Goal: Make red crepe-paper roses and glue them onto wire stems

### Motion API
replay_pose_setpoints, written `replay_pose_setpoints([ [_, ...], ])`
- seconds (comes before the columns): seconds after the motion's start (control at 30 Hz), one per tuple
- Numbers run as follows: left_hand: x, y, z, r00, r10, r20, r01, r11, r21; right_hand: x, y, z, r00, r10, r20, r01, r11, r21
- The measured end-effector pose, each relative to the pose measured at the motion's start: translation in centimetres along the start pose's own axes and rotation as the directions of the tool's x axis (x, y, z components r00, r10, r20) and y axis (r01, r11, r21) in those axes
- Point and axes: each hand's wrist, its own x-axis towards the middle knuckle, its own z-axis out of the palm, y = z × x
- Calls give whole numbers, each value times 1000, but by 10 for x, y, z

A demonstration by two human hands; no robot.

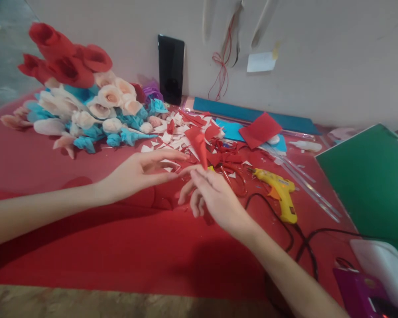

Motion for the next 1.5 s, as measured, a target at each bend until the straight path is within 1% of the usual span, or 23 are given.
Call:
replay_pose_setpoints([
  [0.03, -1, 4, 0, 1000, -5, 4, 6, 999, -36, -1, 2, 4, 1000, 1, 18, -1, 999, -48],
  [0.1, -5, 10, 1, 999, 4, 36, 0, 993, -117, -5, 4, 10, 997, 6, 76, 1, 996, -86],
  [0.17, -9, 15, 2, 996, 8, 89, 10, 980, -201, -9, 6, 13, 985, 9, 174, 5, 997, -81],
  [0.23, -12, 19, 3, 991, -10, 132, 45, 963, -267, -12, 6, 16, 959, 26, 281, -14, 999, -48],
  [0.3, -14, 22, 4, 993, -6, 119, 40, 959, -282, -13, 5, 18, 940, 42, 339, -40, 999, -12],
  [0.33, -15, 23, 4, 996, 20, 90, 4, 966, -259, -14, 4, 20, 943, 43, 330, -38, 999, -21],
  [0.4, -15, 25, 4, 994, 106, 32, -99, 981, -167, -15, 2, 22, 970, 16, 243, 16, 991, -129],
  [0.47, -14, 25, 2, 981, 192, 13, -191, 979, -64, -16, -1, 23, 988, -66, 143, 103, 959, -264],
  [0.5, -13, 25, 1, 973, 231, 14, -231, 973, -24, -16, -2, 23, 987, -120, 111, 149, 941, -304],
  [0.6, -12, 21, -3, 935, 354, 25, -355, 932, 67, -16, -3, 19, 969, -230, 94, 248, 920, -302],
  [0.7, -11, 19, -6, 877, 479, 43, -477, 856, 201, -15, -3, 16, 961, -260, 98, 277, 925, -260],
  [0.77, -11, 19, -8, 840, 540, 53, -528, 792, 306, -14, -3, 14, 956, -273, 104, 292, 921, -260],
  [0.83, -11, 20, -8, 821, 568, 57, -546, 753, 367, -15, -2, 13, 953, -280, 113, 301, 909, -288],
  [0.93, -11, 21, -9, 814, 576, 69, -557, 743, 370, -15, -2, 9, 948, -295, 120, 318, 893, -319],
  [1.13, -9, 19, -9, 827, 554, 95, -553, 770, 319, -14, -2, 3, 925, -328, 189, 374, 873, -314],
  [1.23, -10, 25, -10, 838, 535, 109, -541, 785, 301, -14, -4, 1, 914, -361, 184, 402, 863, -305],
  [1.3, -10, 31, -13, 836, 536, 121, -544, 779, 312, -14, -4, -1, 909, -375, 181, 415, 859, -302],
  [1.37, -12, 38, -15, 813, 573, 105, -570, 747, 342, -14, -4, -3, 904, -383, 190, 425, 851, -308],
  [1.5, -16, 49, -18, 736, 676, 39, -633, 668, 392, -13, 0, -6, 881, -435, 188, 474, 805, -356],
])
